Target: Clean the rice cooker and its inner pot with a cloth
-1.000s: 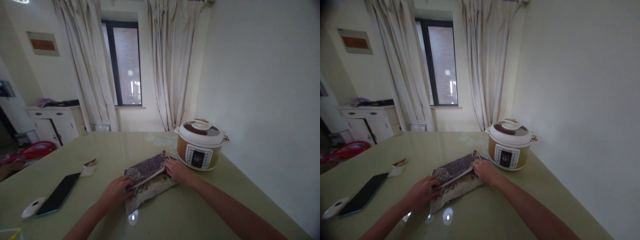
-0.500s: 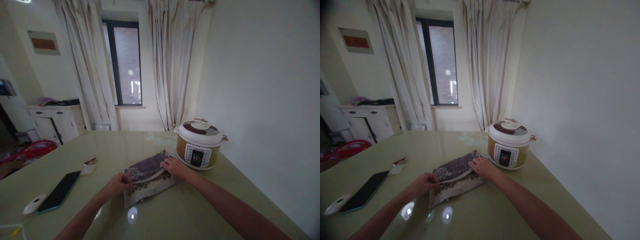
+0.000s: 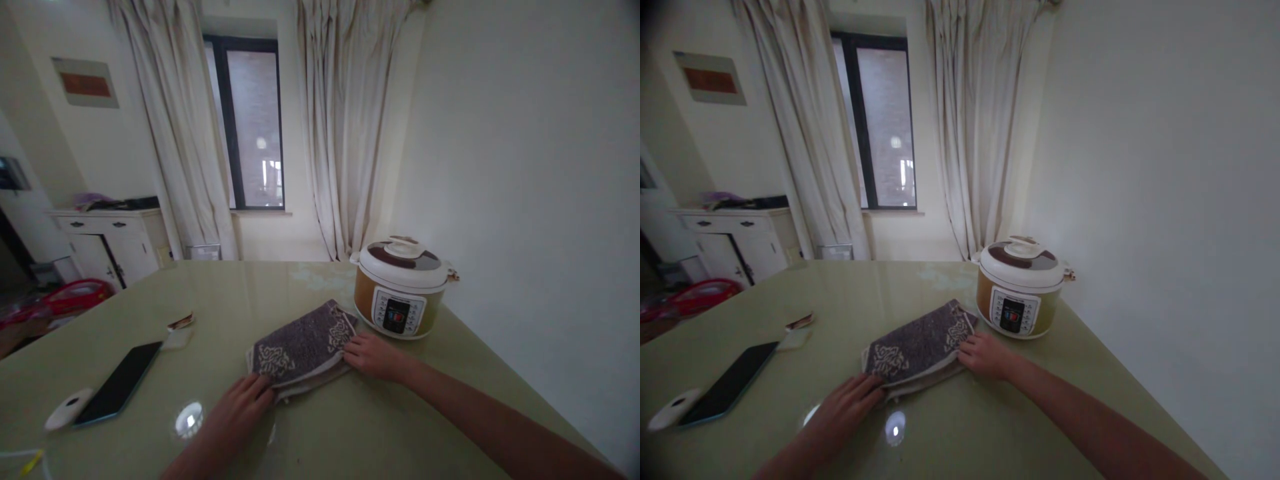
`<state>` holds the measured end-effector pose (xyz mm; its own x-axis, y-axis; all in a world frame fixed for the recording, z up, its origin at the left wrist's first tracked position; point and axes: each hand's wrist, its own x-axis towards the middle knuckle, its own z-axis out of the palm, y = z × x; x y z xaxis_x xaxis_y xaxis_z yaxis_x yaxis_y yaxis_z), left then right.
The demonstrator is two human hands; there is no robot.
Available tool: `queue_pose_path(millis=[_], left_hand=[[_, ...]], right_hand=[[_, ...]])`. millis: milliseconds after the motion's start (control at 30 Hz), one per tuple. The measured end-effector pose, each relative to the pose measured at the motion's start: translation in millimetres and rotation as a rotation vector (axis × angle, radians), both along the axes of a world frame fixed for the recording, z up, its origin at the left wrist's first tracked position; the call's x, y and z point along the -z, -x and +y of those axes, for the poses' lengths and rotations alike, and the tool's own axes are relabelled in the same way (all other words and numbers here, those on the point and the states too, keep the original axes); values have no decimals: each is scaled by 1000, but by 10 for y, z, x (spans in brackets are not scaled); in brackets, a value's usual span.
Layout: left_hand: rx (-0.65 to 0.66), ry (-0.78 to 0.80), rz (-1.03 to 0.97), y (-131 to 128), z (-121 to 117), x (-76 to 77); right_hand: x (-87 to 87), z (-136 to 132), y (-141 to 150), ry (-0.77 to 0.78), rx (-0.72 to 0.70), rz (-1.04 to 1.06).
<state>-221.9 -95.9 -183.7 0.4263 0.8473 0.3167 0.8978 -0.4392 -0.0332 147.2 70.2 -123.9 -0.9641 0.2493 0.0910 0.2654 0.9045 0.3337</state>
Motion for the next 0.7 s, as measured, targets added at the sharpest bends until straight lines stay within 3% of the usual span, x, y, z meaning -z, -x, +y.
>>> queue_pose_path(millis=[133, 267, 367, 467, 567, 700], left_hand=[[-124, 18, 45, -48, -3, 110], [-129, -33, 83, -96, 18, 186], [-156, -73, -2, -135, 132, 58], [-240, -108, -240, -163, 339, -384], [-263, -144, -501, -166, 579, -1035], [-283, -189, -627, -140, 838, -1873]], right_hand=[[113, -31, -14, 99, 26, 47], [227, -9, 3, 12, 57, 18], [229, -6, 76, 5, 109, 6], [33, -15, 200, 83, 241, 106], [-309, 6, 345, 135, 365, 263], [-803, 116, 509, 88, 451, 414]])
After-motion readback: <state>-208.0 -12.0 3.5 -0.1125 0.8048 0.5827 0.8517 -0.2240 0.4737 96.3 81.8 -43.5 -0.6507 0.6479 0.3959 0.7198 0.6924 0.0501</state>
